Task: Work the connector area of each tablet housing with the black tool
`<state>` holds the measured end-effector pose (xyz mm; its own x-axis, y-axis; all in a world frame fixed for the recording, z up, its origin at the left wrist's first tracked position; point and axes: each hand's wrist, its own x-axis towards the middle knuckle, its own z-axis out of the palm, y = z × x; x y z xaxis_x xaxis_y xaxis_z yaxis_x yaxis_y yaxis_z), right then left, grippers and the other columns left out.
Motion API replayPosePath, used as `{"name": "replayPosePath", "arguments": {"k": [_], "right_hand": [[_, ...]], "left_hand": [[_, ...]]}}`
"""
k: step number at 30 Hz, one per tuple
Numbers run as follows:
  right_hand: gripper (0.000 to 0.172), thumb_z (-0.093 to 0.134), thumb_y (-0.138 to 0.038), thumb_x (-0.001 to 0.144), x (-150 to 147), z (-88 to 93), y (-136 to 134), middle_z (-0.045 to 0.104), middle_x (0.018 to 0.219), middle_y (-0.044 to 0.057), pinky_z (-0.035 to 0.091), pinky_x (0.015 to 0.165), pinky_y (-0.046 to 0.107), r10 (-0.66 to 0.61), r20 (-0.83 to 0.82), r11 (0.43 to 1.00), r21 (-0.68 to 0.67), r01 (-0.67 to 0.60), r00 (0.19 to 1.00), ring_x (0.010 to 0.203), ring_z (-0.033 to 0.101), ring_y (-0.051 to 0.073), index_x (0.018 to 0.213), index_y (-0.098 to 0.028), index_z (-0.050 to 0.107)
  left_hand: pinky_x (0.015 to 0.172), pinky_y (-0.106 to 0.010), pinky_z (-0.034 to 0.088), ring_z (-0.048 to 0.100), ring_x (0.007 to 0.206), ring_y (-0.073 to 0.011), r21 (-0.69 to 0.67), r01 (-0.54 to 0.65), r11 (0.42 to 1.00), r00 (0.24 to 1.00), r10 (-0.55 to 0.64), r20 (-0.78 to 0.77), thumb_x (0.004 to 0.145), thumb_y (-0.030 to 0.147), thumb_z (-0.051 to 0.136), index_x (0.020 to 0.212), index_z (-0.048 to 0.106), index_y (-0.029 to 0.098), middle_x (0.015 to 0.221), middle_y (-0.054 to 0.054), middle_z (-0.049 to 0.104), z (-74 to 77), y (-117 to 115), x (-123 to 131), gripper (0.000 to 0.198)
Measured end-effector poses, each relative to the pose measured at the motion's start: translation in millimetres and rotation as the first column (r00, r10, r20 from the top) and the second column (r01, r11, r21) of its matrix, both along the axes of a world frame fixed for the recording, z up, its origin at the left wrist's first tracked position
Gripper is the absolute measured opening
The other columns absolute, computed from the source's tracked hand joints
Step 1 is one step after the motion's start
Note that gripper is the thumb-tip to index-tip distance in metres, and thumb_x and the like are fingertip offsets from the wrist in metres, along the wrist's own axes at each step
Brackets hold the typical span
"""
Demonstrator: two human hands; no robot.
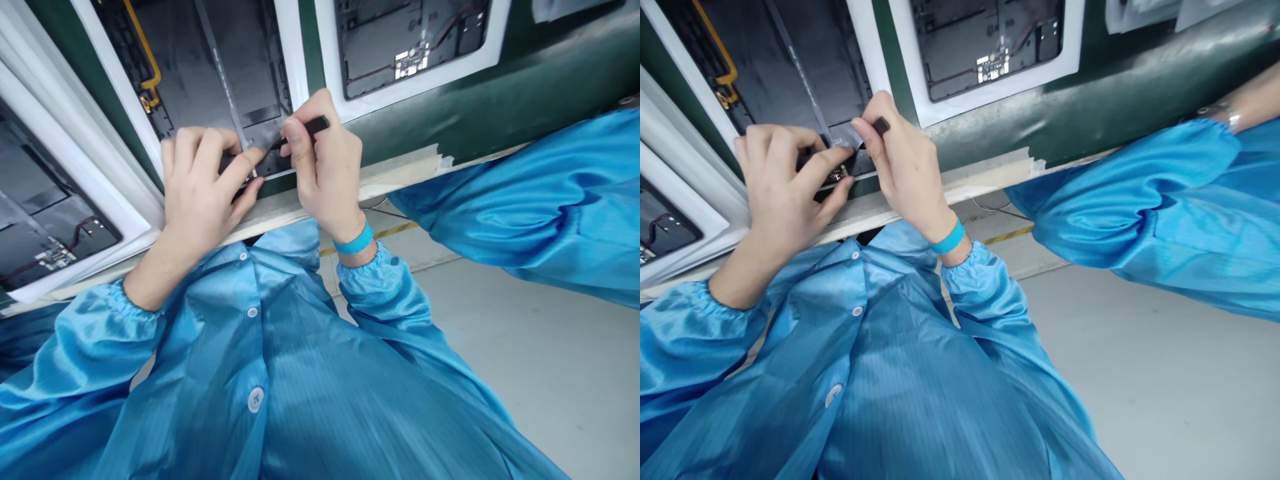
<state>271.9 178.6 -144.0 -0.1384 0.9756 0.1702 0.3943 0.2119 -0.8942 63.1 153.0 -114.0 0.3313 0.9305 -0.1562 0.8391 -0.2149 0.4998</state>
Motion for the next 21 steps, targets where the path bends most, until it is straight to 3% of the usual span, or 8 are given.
{"name": "replayPosePath", "arguments": {"k": [5, 12, 21], "right_hand": [[0.052, 0.032, -0.081, 0.113, 1, -3.8, -2, 0.072, 0.104, 0.006, 0.065, 0.091, 0.044, -0.025, 0.015, 0.998, -0.051, 0.026, 1.0, 0.083, 0.072, 0.026, 0.1, -0.035, 0.055], [0.054, 0.033, -0.08, 0.114, 3, -3.8, 0, 0.073, 0.104, 0.006, 0.067, 0.095, 0.043, 0.058, 0.008, 0.998, -0.031, -0.058, 0.998, 0.087, 0.075, 0.025, 0.098, -0.034, 0.055], [0.054, 0.03, -0.08, 0.114, 7, 1.1, 10, 0.073, 0.113, 0.006, 0.064, 0.107, 0.043, 0.101, 0.104, 0.994, -0.042, -0.097, 0.989, 0.093, 0.074, 0.024, 0.097, -0.033, 0.053]], "left_hand": [[0.117, -0.076, 0.039, 0.056, 0.142, -0.0466, 0.052, -0.004, 0.999, 1.0, 0.003, 0.011, 0.117, 0.059, 0.049, 0.145, 0.074, 0.034, 0.148, -0.014, 0.07, 2.9, 0, -2, 0.045], [0.123, -0.083, 0.031, 0.059, 0.143, -0.0427, 0.057, 0.017, 0.998, 1.0, -0.017, -0.004, 0.119, 0.048, 0.05, 0.139, 0.077, 0.041, 0.148, -0.006, 0.074, -6.3, -8, -4, 0.035], [0.124, -0.076, 0.036, 0.061, 0.139, -0.0412, 0.072, 0.017, 0.997, 0.996, -0.024, 0.09, 0.119, 0.06, 0.044, 0.142, 0.075, 0.038, 0.146, -0.008, 0.073, -18.5, -3, -7, 0.045]]}}
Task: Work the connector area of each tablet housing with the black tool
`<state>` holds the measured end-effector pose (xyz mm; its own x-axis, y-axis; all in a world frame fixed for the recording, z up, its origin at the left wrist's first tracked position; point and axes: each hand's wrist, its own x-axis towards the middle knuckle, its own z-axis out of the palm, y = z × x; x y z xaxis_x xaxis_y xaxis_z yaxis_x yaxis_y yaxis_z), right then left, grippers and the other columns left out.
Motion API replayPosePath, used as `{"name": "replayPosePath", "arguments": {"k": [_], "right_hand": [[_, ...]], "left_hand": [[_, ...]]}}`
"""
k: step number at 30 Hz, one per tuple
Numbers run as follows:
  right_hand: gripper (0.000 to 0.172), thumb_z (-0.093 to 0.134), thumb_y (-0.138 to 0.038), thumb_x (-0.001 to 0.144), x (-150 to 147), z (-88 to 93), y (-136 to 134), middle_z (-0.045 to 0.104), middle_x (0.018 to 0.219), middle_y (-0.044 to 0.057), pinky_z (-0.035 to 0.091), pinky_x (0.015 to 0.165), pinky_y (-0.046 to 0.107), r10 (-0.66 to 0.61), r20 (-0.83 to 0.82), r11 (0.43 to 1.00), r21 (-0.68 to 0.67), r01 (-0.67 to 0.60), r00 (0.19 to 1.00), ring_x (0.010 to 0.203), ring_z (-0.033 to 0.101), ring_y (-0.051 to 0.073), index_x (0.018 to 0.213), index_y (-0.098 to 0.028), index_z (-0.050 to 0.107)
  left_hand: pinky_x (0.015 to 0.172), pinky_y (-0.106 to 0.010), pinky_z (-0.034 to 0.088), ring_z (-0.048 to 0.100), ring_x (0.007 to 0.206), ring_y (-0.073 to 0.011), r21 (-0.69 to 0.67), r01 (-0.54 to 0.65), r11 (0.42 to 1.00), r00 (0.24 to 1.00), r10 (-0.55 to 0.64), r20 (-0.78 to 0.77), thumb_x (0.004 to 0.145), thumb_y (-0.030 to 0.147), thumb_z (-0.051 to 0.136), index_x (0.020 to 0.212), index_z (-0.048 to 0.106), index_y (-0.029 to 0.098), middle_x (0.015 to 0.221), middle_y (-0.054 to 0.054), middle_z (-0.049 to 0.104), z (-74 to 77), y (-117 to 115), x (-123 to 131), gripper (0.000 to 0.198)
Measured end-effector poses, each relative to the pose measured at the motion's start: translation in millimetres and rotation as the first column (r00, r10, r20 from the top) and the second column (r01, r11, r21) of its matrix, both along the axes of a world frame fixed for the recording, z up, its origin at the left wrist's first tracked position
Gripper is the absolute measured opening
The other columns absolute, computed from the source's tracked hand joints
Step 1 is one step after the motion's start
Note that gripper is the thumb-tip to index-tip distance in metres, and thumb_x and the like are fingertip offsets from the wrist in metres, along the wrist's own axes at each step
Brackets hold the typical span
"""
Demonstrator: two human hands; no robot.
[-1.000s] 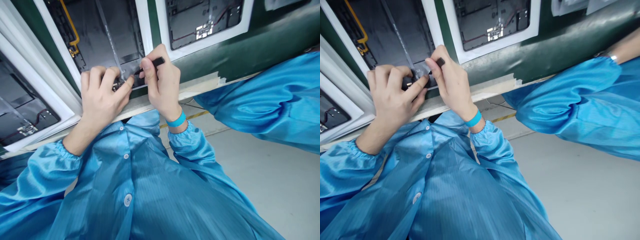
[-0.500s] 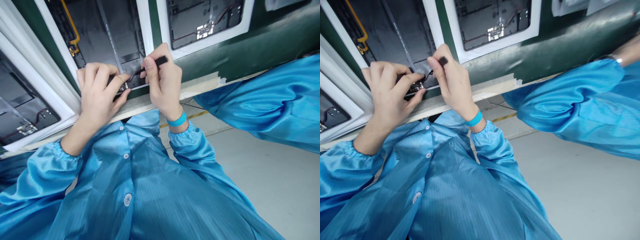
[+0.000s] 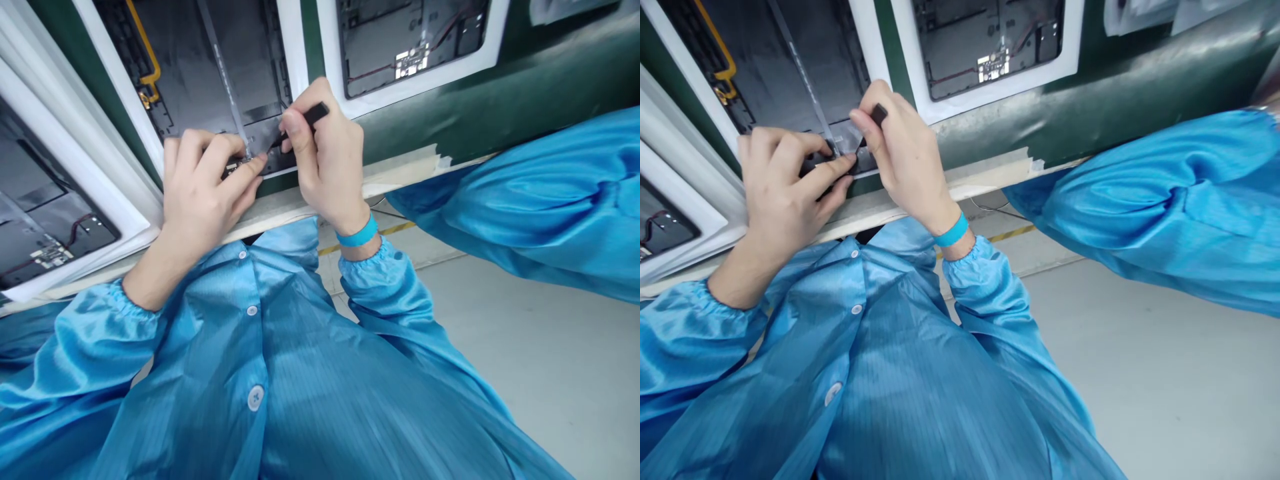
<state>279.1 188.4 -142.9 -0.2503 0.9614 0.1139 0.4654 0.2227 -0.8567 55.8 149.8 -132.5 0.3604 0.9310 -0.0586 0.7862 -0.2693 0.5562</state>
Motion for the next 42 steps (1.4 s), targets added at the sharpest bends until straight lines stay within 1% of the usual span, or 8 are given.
{"name": "replayPosePath", "arguments": {"k": [7, 15, 20, 25, 29, 32, 39, 42], "right_hand": [[0.045, 0.041, -0.073, 0.115, 5, 1.2, 2, 0.07, 0.104, 0.003, 0.065, 0.092, 0.042, -0.042, -0.11, 0.999, -0.037, 0.038, 0.993, 0.086, 0.075, 0.023, 0.098, -0.035, 0.058], [0.05, 0.04, -0.083, 0.108, 5, -3.7, 5, 0.073, 0.102, 0.003, 0.063, 0.089, 0.044, -0.052, -0.084, 0.997, -0.065, 0.047, 0.995, 0.084, 0.074, 0.027, 0.095, -0.038, 0.057], [0.041, 0.047, -0.071, 0.114, 5, -4.6, 5, 0.067, 0.098, 0.001, 0.062, 0.087, 0.041, 0.017, -0.183, 0.999, 0.042, -0.009, 0.983, 0.08, 0.073, 0.023, 0.094, -0.036, 0.057], [0.034, 0.05, -0.056, 0.12, 1, -4.2, 2, 0.064, 0.102, -0.001, 0.061, 0.089, 0.035, -0.027, -0.313, 0.998, 0.049, 0.045, 0.949, 0.081, 0.07, 0.017, 0.1, -0.032, 0.06], [0.041, 0.048, -0.069, 0.118, -2, -8.1, 4, 0.068, 0.098, -0.001, 0.06, 0.082, 0.035, -0.141, -0.36, 0.989, -0.005, 0.149, 0.922, 0.074, 0.065, 0.017, 0.101, -0.033, 0.056], [0.037, 0.056, -0.067, 0.116, -4, -12.3, 5, 0.069, 0.095, -0.004, 0.06, 0.075, 0.033, -0.15, -0.448, 0.987, -0.011, 0.162, 0.881, 0.073, 0.068, 0.015, 0.1, -0.034, 0.057], [0.031, 0.055, -0.054, 0.12, -9, -15.3, 8, 0.063, 0.088, -0.006, 0.06, 0.073, 0.026, -0.082, -0.576, 0.98, 0.1, 0.17, 0.813, 0.066, 0.064, 0.009, 0.101, -0.031, 0.061], [0.038, 0.056, -0.06, 0.117, -7, -2.9, 6, 0.064, 0.094, -0.002, 0.063, 0.084, 0.032, -0.133, -0.537, 0.989, -0.021, 0.144, 0.833, 0.071, 0.067, 0.015, 0.092, -0.032, 0.057]], "left_hand": [[0.119, -0.071, 0.043, 0.06, 0.134, -0.0407, -0.011, 0.035, 0.999, 0.998, -0.035, -0.051, 0.119, 0.055, 0.041, 0.148, 0.074, 0.032, 0.149, -0.012, 0.072, 9.1, 2, 3, 0.049], [0.121, -0.072, 0.039, 0.056, 0.14, -0.0447, -0.114, 0.004, 0.993, 0.999, -0.008, -0.032, 0.118, 0.053, 0.041, 0.148, 0.075, 0.031, 0.15, -0.015, 0.068, 15.8, 4, 9, 0.05], [0.119, -0.065, 0.046, 0.059, 0.135, -0.0414, -0.103, 0.018, 0.995, 0.999, -0.022, -0.033, 0.116, 0.051, 0.047, 0.14, 0.076, 0.03, 0.143, -0.014, 0.07, 32.1, 8, 10, 0.043], [0.102, -0.058, 0.058, 0.074, 0.115, -0.042, -0.247, 0.067, 0.967, 0.936, -0.147, -0.321, 0.104, 0.036, 0.057, 0.127, 0.08, 0.024, 0.122, -0.014, 0.078, 67.5, 51, 24, 0.035], [0.1, -0.048, 0.06, 0.079, 0.094, -0.0301, -0.396, 0.059, 0.916, 0.861, -0.248, -0.444, 0.097, 0.021, 0.063, 0.104, 0.084, 0.02, 0.082, -0.002, 0.073, 87.8, 99, 43, 0.022], [0.101, -0.044, 0.059, 0.078, 0.082, -0.0218, -0.44, 0.063, 0.896, 0.827, -0.294, -0.479, 0.102, 0.03, 0.072, 0.084, 0.081, 0.018, 0.06, 0.006, 0.062, 88.4, 120, 51, 0.023], [0.102, -0.054, 0.061, 0.083, 0.085, -0.0298, -0.435, 0.055, 0.899, 0.797, -0.302, -0.523, 0.099, 0.038, 0.08, 0.076, 0.079, 0.016, 0.055, 0.007, 0.058, 82.2, 129, 55, 0.032], [0.101, -0.054, 0.06, 0.083, 0.084, -0.0303, -0.423, 0.045, 0.905, 0.787, -0.293, -0.543, 0.098, 0.039, 0.079, 0.075, 0.078, 0.015, 0.056, 0.007, 0.058, 82.2, 130, 55, 0.034]]}}
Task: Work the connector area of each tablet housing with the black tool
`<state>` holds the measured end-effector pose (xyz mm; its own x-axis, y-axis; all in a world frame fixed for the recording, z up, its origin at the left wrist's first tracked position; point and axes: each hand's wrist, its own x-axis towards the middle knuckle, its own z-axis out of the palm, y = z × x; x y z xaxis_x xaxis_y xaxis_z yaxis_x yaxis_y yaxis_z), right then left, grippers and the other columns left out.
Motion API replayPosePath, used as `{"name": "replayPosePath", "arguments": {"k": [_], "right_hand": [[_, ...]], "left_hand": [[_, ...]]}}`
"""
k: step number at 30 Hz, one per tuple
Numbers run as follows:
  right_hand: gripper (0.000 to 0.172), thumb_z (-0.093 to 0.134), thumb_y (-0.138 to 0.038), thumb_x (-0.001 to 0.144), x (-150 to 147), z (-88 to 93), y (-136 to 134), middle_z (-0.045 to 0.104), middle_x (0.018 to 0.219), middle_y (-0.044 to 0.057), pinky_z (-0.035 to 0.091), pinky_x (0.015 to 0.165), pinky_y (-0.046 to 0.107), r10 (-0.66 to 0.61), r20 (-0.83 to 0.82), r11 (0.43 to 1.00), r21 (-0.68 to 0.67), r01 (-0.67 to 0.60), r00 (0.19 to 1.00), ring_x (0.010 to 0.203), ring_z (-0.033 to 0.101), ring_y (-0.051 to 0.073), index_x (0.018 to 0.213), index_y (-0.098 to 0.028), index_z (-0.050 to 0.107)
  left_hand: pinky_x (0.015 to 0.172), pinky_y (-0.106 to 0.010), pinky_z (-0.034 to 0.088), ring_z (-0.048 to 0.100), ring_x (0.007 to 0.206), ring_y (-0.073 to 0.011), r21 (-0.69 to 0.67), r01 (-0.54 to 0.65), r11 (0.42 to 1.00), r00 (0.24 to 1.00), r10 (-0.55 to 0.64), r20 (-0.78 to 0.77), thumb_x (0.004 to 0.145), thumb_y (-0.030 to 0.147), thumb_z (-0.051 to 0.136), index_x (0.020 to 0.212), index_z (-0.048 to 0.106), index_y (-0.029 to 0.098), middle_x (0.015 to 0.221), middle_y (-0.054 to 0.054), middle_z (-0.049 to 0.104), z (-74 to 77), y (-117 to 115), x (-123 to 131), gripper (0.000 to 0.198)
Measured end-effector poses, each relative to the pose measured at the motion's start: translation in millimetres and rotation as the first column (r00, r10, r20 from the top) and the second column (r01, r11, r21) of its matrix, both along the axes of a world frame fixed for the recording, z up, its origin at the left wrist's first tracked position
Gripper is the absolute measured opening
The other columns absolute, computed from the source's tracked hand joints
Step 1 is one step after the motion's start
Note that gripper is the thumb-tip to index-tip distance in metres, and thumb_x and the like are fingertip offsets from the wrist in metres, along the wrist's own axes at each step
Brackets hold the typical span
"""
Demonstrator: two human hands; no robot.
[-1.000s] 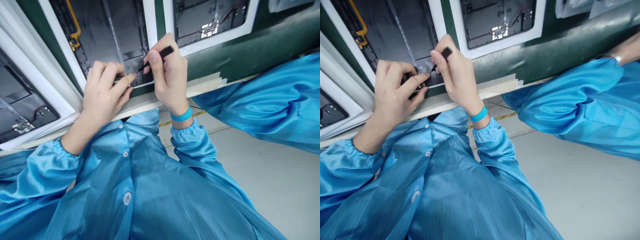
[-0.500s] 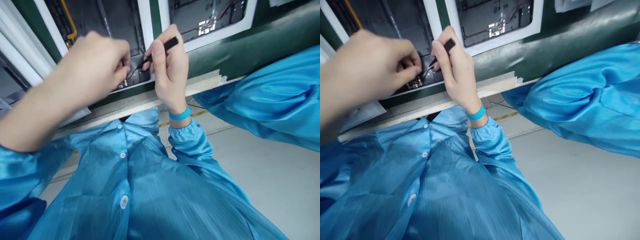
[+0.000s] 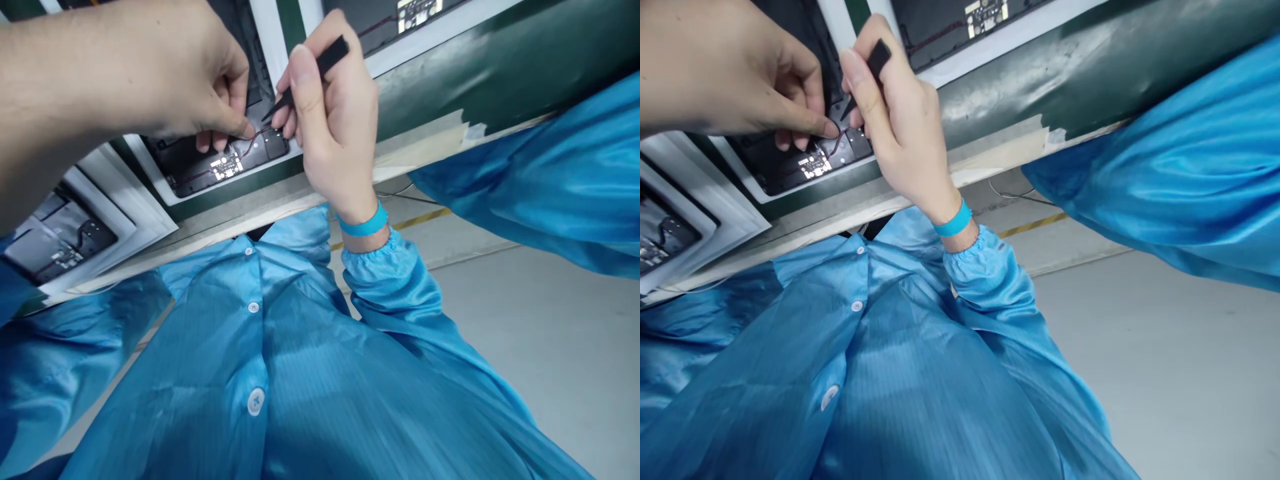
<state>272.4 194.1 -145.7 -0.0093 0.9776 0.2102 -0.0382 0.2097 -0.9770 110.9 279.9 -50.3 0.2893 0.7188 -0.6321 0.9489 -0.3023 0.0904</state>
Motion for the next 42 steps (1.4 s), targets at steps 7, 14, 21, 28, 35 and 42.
{"name": "replayPosePath", "arguments": {"k": [7, 14, 21, 28, 35, 42], "right_hand": [[0.038, 0.053, -0.059, 0.116, 2, 15.5, -2, 0.066, 0.094, -0.001, 0.064, 0.089, 0.037, 0.036, 0.065, 0.996, -0.078, -0.031, 0.997, 0.073, 0.067, 0.02, 0.089, -0.033, 0.048], [0.045, 0.048, -0.07, 0.115, -2, 0.8, 3, 0.065, 0.092, -0.003, 0.066, 0.086, 0.032, 0.003, 0.077, 0.999, -0.045, 0.001, 0.997, 0.068, 0.064, 0.015, 0.092, -0.032, 0.049], [0.043, 0.06, -0.06, 0.114, -3, 6.5, 1, 0.06, 0.086, -0.004, 0.061, 0.083, 0.033, -0.024, -0.041, 0.998, -0.065, 0.021, 0.999, 0.065, 0.062, 0.015, 0.085, -0.03, 0.047], [0.028, 0.051, -0.047, 0.117, 10, 24.3, -3, 0.071, 0.099, 0.0, 0.062, 0.077, 0.035, 0.077, 0.126, 0.985, -0.163, -0.056, 0.989, 0.078, 0.072, 0.021, 0.092, -0.034, 0.05], [0.031, 0.053, -0.049, 0.119, -1, 11.5, -1, 0.062, 0.09, -0.001, 0.063, 0.085, 0.03, -0.004, -0.008, 0.999, -0.034, 0.004, 1.0, 0.07, 0.067, 0.016, 0.094, -0.031, 0.051], [0.03, 0.057, -0.047, 0.119, 5, 20.4, -3, 0.066, 0.091, -0.001, 0.062, 0.086, 0.031, 0.06, -0.012, 0.993, -0.106, -0.061, 0.998, 0.075, 0.069, 0.018, 0.093, -0.033, 0.052]], "left_hand": [[0.097, -0.05, 0.056, 0.081, 0.08, -0.0298, 0.048, 0.053, 0.997, 0.999, -0.053, -0.006, 0.096, 0.046, 0.076, 0.071, 0.075, 0.015, 0.056, 0.005, 0.056, -0.1, -2, 0, 0.04], [0.104, -0.054, 0.046, 0.079, 0.095, -0.0342, 0.019, 0.072, 0.997, 0.99, -0.074, 0.118, 0.081, 0.088, 0.039, 0.065, 0.067, 0.02, 0.064, -0.001, 0.056, -0.4, -1, -3, 0.075], [0.093, -0.049, 0.05, 0.079, 0.077, -0.0271, 0.058, 0.105, 0.993, 0.993, -0.108, 0.055, 0.084, 0.068, 0.049, 0.068, 0.07, 0.018, 0.058, 0.004, 0.054, -2.9, -2, -6, 0.056], [0.095, -0.049, 0.053, 0.08, 0.077, -0.025, 0.055, 0.079, 0.995, 0.997, -0.08, 0.019, 0.089, 0.048, 0.064, 0.07, 0.073, 0.016, 0.056, 0.008, 0.055, 1.8, -3, -1, 0.038], [0.09, -0.056, 0.05, 0.078, 0.078, -0.0308, 0.067, 0.163, 0.984, 0.974, -0.171, 0.151, 0.071, 0.087, 0.013, 0.067, 0.065, 0.019, 0.063, 0.0, 0.052, -3.9, -2, -11, 0.086], [0.102, -0.051, 0.058, 0.08, 0.092, -0.0303, 0.006, 0.076, 0.997, 0.997, -0.076, -0.027, 0.087, 0.03, 0.071, 0.081, 0.079, 0.014, 0.071, 0.003, 0.062, 10.6, -7, 11, 0.018]]}}
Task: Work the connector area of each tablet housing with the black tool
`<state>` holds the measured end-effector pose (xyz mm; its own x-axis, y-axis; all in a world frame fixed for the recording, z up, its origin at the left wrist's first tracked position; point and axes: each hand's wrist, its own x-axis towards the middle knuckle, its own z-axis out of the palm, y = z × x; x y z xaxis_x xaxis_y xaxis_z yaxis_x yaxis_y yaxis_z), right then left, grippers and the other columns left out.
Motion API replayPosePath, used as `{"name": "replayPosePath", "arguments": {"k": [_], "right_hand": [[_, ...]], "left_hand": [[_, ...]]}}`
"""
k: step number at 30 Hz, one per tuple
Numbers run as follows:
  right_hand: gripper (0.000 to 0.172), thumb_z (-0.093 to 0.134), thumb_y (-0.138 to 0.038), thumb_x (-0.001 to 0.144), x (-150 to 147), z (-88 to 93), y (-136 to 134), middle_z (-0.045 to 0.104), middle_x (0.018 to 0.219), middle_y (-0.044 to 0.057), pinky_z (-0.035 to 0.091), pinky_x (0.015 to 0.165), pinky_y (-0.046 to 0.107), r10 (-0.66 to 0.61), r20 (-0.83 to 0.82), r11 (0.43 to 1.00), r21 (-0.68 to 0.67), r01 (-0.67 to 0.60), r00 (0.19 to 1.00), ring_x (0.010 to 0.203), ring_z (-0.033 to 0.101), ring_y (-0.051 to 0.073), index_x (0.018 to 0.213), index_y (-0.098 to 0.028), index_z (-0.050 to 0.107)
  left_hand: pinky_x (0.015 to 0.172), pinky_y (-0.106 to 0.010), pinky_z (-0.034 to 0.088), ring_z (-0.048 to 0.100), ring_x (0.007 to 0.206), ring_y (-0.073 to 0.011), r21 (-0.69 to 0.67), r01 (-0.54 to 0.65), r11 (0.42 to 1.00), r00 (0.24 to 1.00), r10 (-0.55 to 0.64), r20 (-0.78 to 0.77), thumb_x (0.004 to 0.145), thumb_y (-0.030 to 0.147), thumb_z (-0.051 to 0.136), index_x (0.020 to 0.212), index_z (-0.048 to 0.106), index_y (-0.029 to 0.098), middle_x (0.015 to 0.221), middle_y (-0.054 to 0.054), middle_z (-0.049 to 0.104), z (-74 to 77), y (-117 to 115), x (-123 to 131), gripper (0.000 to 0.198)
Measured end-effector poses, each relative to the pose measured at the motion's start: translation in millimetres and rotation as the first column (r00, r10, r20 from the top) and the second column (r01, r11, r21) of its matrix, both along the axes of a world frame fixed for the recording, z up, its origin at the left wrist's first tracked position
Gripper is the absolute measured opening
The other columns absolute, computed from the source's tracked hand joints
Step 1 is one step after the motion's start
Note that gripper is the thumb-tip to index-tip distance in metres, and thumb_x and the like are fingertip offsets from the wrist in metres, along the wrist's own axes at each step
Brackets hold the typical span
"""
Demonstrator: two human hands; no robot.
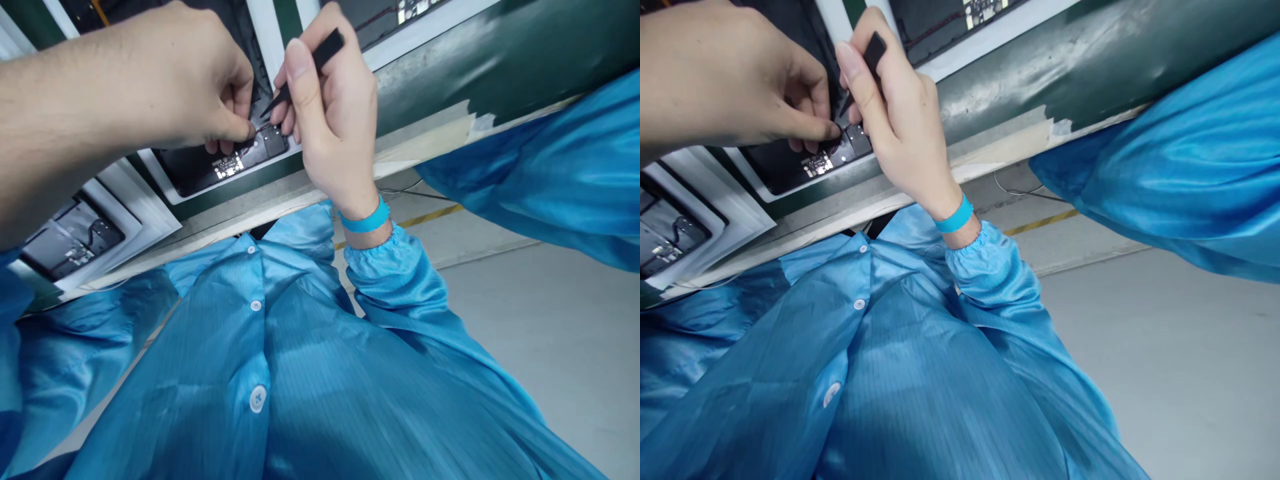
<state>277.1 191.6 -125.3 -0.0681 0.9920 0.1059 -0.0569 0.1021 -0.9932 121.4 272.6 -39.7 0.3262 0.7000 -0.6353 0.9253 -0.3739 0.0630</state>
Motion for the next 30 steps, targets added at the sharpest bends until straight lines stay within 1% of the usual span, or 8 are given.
{"name": "replayPosePath", "arguments": {"k": [5, 9, 12, 16, 19, 22, 27, 30], "right_hand": [[0.035, 0.056, -0.054, 0.118, -2, -2.7, 1, 0.066, 0.088, -0.002, 0.062, 0.083, 0.033, -0.047, 0.01, 0.998, 0.042, 0.047, 0.999, 0.069, 0.067, 0.018, 0.091, -0.033, 0.05], [0.031, 0.05, -0.05, 0.119, -1, -5.0, 1, 0.071, 0.091, -0.001, 0.064, 0.082, 0.033, -0.036, 0.145, 0.999, -0.004, 0.037, 0.989, 0.073, 0.069, 0.021, 0.092, -0.034, 0.049], [0.033, 0.051, -0.053, 0.119, -1, -6.6, 1, 0.069, 0.089, -0.002, 0.064, 0.084, 0.032, -0.043, 0.109, 0.999, 0.023, 0.041, 0.993, 0.069, 0.067, 0.019, 0.092, -0.033, 0.05], [0.031, 0.058, -0.049, 0.118, -3, -9.2, 1, 0.062, 0.083, -0.003, 0.061, 0.082, 0.031, -0.058, -0.021, 0.995, 0.084, 0.059, 0.998, 0.067, 0.065, 0.017, 0.092, -0.032, 0.054], [0.029, 0.052, -0.045, 0.119, -3, -9.0, 0, 0.065, 0.087, -0.003, 0.063, 0.082, 0.031, -0.062, 0.097, 0.997, 0.051, 0.057, 0.993, 0.071, 0.068, 0.018, 0.092, -0.034, 0.051], [0.026, 0.047, -0.046, 0.119, 0, -7.9, -1, 0.07, 0.095, -0.002, 0.064, 0.081, 0.032, -0.034, 0.195, 0.999, -0.002, 0.035, 0.98, 0.078, 0.072, 0.02, 0.095, -0.035, 0.049], [0.026, 0.05, -0.041, 0.119, -1, -14.1, 1, 0.067, 0.095, -0.001, 0.063, 0.085, 0.035, -0.036, 0.121, 0.994, 0.107, 0.023, 0.992, 0.076, 0.071, 0.02, 0.094, -0.033, 0.05], [0.032, 0.043, -0.048, 0.123, -3, -19.4, 1, 0.061, 0.091, -0.002, 0.062, 0.087, 0.033, -0.062, 0.196, 0.98, 0.2, 0.022, 0.979, 0.074, 0.067, 0.017, 0.096, -0.031, 0.05]], "left_hand": [[0.108, -0.065, 0.06, 0.081, 0.115, -0.0454, -0.014, -0.082, 0.997, 0.994, 0.08, -0.078, 0.093, 0.025, 0.075, 0.097, 0.086, 0.009, 0.092, 0.0, 0.074, 5.7, -6, 11, 0.02], [0.106, -0.072, 0.059, 0.077, 0.124, -0.0533, 0.003, -0.052, 0.999, 0.998, 0.052, -0.043, 0.095, 0.026, 0.075, 0.103, 0.085, 0.008, 0.098, -0.002, 0.075, -0.2, -11, 8, 0.022], [0.105, -0.07, 0.06, 0.079, 0.117, -0.0478, 0.018, -0.024, 1.0, 1.0, 0.024, -0.003, 0.093, 0.024, 0.075, 0.097, 0.083, 0.01, 0.088, -0.002, 0.072, -4.9, -14, 4, 0.017], [0.113, -0.056, 0.056, 0.077, 0.102, -0.0299, 0.028, -0.082, 0.996, 0.995, 0.081, 0.062, 0.094, 0.022, 0.073, 0.1, 0.084, 0.014, 0.091, -0.003, 0.076, -5.0, -20, -2, 0.015], [0.104, -0.043, 0.053, 0.068, 0.087, -0.0195, 0.015, -0.12, 0.993, 0.986, 0.117, 0.119, 0.092, 0.02, 0.068, 0.101, 0.083, 0.017, 0.093, -0.001, 0.077, -3.2, -22, -8, 0.018], [0.092, -0.038, 0.05, 0.061, 0.076, -0.0161, 0.023, -0.117, 0.993, 0.974, 0.11, 0.2, 0.089, 0.024, 0.068, 0.099, 0.082, 0.019, 0.087, 0.0, 0.075, -4.9, -27, -20, 0.018], [0.104, -0.051, 0.052, 0.068, 0.11, -0.0337, 0.145, -0.021, 0.989, 0.948, -0.026, 0.316, 0.104, 0.039, 0.051, 0.13, 0.078, 0.022, 0.115, -0.013, 0.078, -19.2, -62, -45, 0.041], [0.117, -0.063, 0.045, 0.061, 0.129, -0.0413, 0.232, -0.078, 0.97, 0.928, -0.015, 0.372, 0.114, 0.046, 0.044, 0.145, 0.073, 0.027, 0.132, -0.015, 0.073, -31.7, -92, -53, 0.047]]}}
